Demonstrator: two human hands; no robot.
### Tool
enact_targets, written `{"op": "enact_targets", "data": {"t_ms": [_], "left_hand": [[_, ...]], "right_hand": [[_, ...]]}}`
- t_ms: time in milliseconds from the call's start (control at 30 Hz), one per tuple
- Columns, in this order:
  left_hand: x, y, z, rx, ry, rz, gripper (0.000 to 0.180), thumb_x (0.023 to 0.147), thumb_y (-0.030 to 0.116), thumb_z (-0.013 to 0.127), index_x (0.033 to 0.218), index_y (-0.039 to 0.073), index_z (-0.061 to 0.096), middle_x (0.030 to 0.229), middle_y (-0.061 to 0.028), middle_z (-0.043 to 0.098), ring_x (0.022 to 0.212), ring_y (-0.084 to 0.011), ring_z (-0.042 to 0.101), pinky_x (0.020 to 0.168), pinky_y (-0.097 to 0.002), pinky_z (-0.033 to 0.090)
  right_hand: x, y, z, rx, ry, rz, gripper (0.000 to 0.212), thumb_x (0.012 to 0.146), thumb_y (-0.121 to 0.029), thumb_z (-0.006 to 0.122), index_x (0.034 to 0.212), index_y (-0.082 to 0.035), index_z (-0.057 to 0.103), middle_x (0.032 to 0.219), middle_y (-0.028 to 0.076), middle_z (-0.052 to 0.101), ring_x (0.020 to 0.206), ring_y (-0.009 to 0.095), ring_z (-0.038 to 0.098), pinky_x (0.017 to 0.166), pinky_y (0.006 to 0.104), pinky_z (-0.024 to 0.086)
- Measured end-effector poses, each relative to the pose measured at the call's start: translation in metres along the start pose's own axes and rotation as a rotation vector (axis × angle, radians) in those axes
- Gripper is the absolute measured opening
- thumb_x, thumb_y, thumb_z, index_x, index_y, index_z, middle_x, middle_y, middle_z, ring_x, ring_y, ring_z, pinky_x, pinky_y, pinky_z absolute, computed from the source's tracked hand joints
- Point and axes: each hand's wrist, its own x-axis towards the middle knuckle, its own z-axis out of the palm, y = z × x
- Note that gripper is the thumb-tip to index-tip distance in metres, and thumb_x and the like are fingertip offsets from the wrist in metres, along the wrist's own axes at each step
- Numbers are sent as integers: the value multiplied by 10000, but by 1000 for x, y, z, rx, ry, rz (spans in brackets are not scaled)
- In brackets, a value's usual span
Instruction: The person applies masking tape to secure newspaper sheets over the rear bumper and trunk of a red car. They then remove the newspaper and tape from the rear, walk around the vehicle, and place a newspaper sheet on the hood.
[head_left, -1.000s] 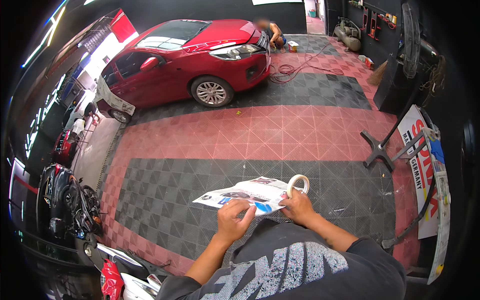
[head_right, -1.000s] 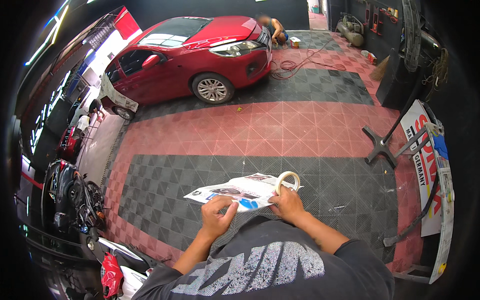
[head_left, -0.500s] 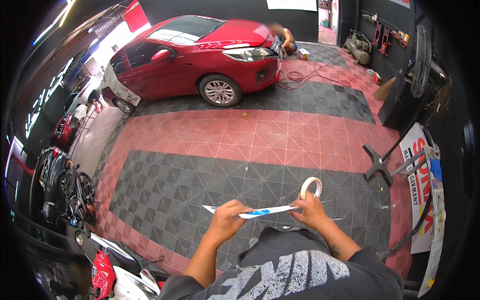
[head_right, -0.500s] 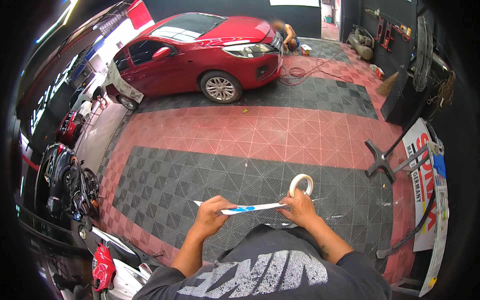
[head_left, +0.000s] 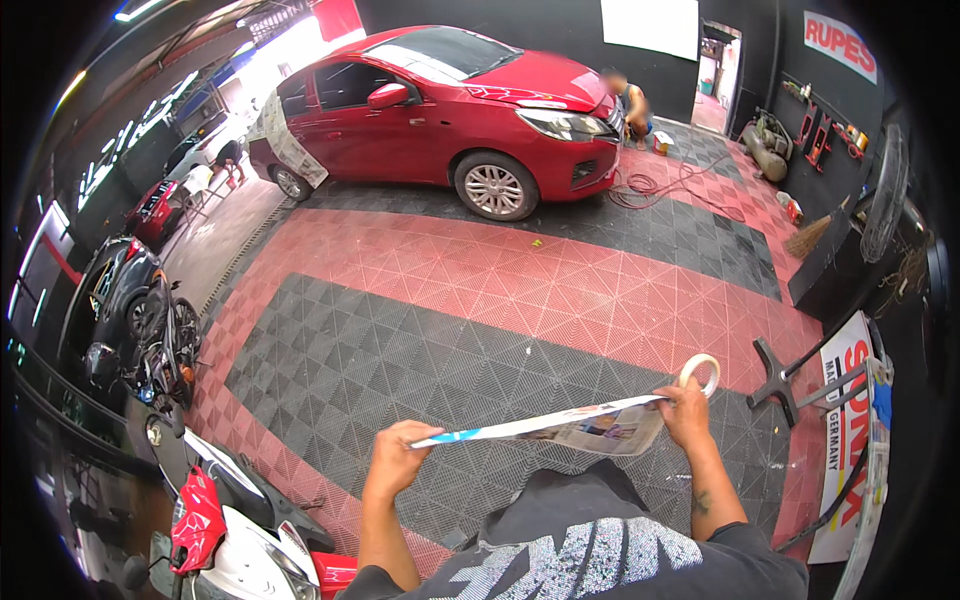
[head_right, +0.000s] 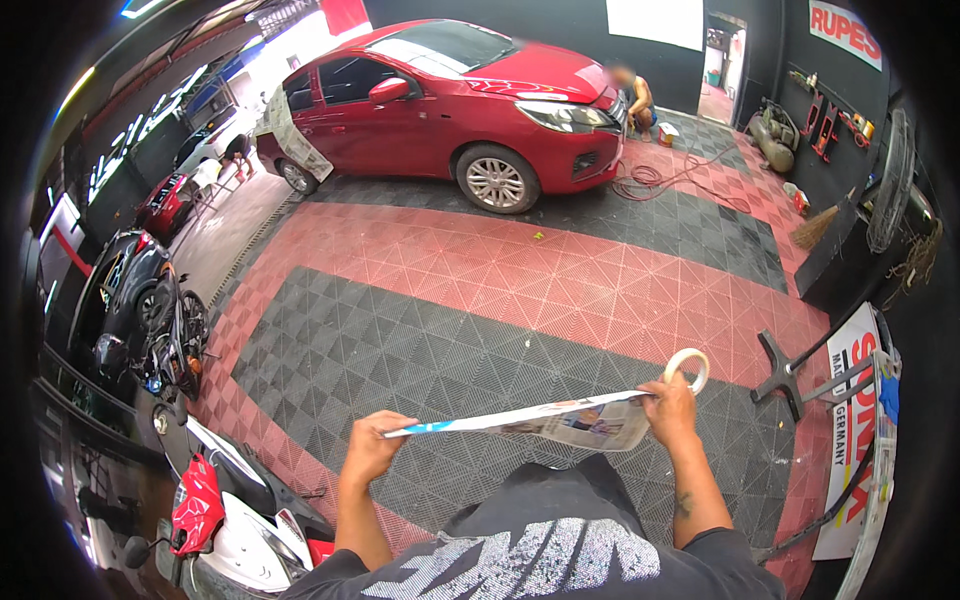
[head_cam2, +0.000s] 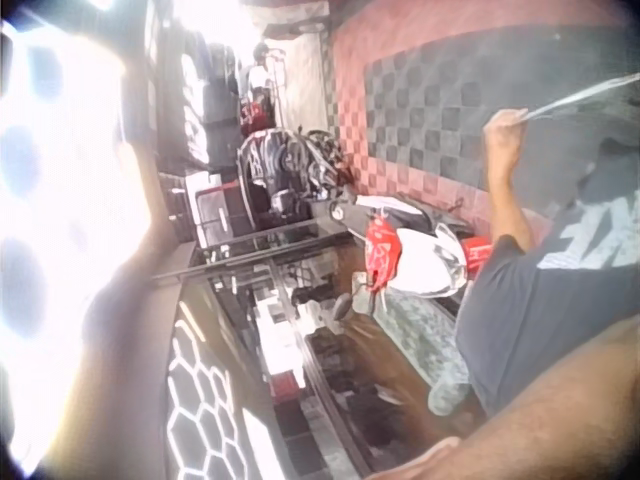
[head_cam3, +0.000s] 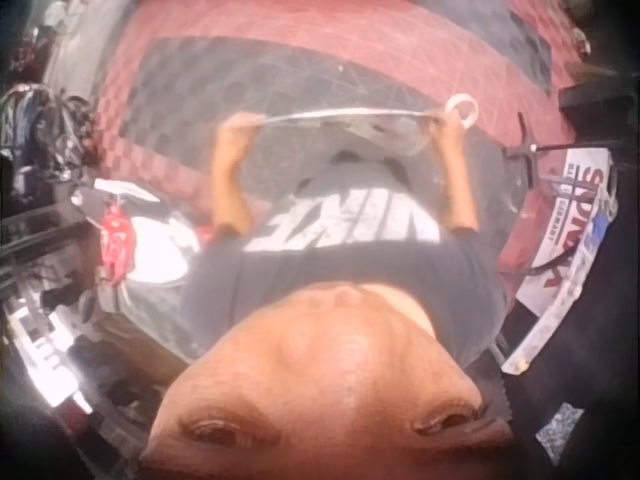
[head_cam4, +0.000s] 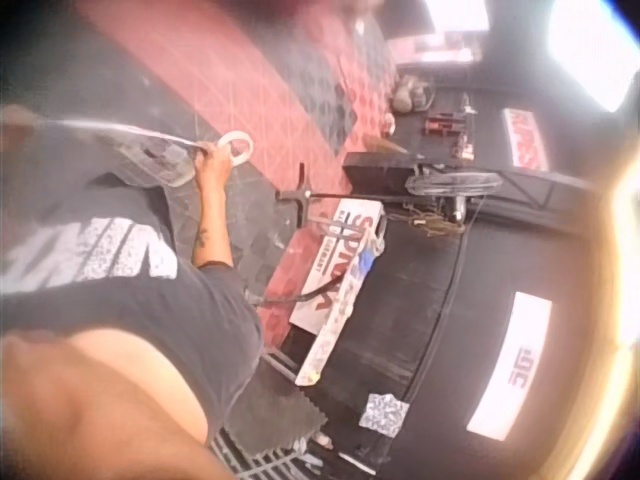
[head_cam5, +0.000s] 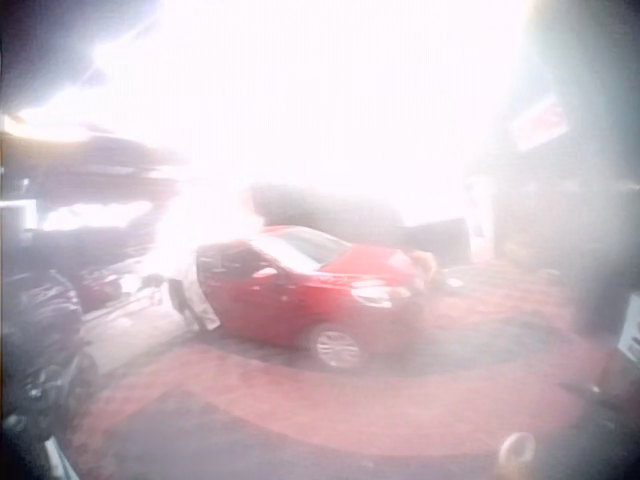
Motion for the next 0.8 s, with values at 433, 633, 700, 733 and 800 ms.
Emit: {"op": "enact_targets", "data": {"t_ms": [433, 633, 700, 733, 800], "left_hand": [[91, -60, 16, 334, 26, -112, 241, 824, 68, 731, 1040, 124, 823, 1014, -99, 759, 974, -312, 698, 873, -400, 538], [184, -77, 14, 341, 13, -191, 232, 789, 63, 781, 1008, 124, 827, 963, -113, 763, 899, -291, 727, 812, -382, 566], [223, -84, 13, 364, 28, -240, 241, 786, 62, 791, 1015, 128, 828, 967, -112, 768, 897, -281, 729, 813, -377, 569], [242, -89, 12, 372, 29, -268, 246, 784, 61, 796, 1018, 130, 829, 970, -112, 770, 896, -277, 731, 813, -374, 571], [284, -102, 12, 353, 20, -279, 263, 775, 68, 825, 1029, 139, 831, 978, -108, 778, 900, -271, 732, 822, -362, 574]], "right_hand": [[104, 12, 61, -51, -41, 72, 170, 729, -170, 858, 890, -125, 829, 1046, 159, 608, 951, 375, 650, 845, 488, 528], [227, 56, 113, -44, -4, 70, 164, 748, -152, 847, 908, -117, 831, 1020, 188, 601, 945, 362, 656, 835, 462, 539], [281, 54, 115, 192, -104, 133, 169, 763, -137, 839, 929, -107, 831, 1015, 149, 604, 938, 309, 655, 810, 430, 539], [305, 54, 114, 305, -159, 169, 171, 770, -129, 836, 939, -103, 831, 1012, 129, 605, 935, 282, 654, 798, 414, 540], [355, 57, 113, 485, -258, 203, 161, 786, -122, 830, 945, -91, 831, 969, 84, 609, 903, 213, 635, 769, 370, 525]]}}
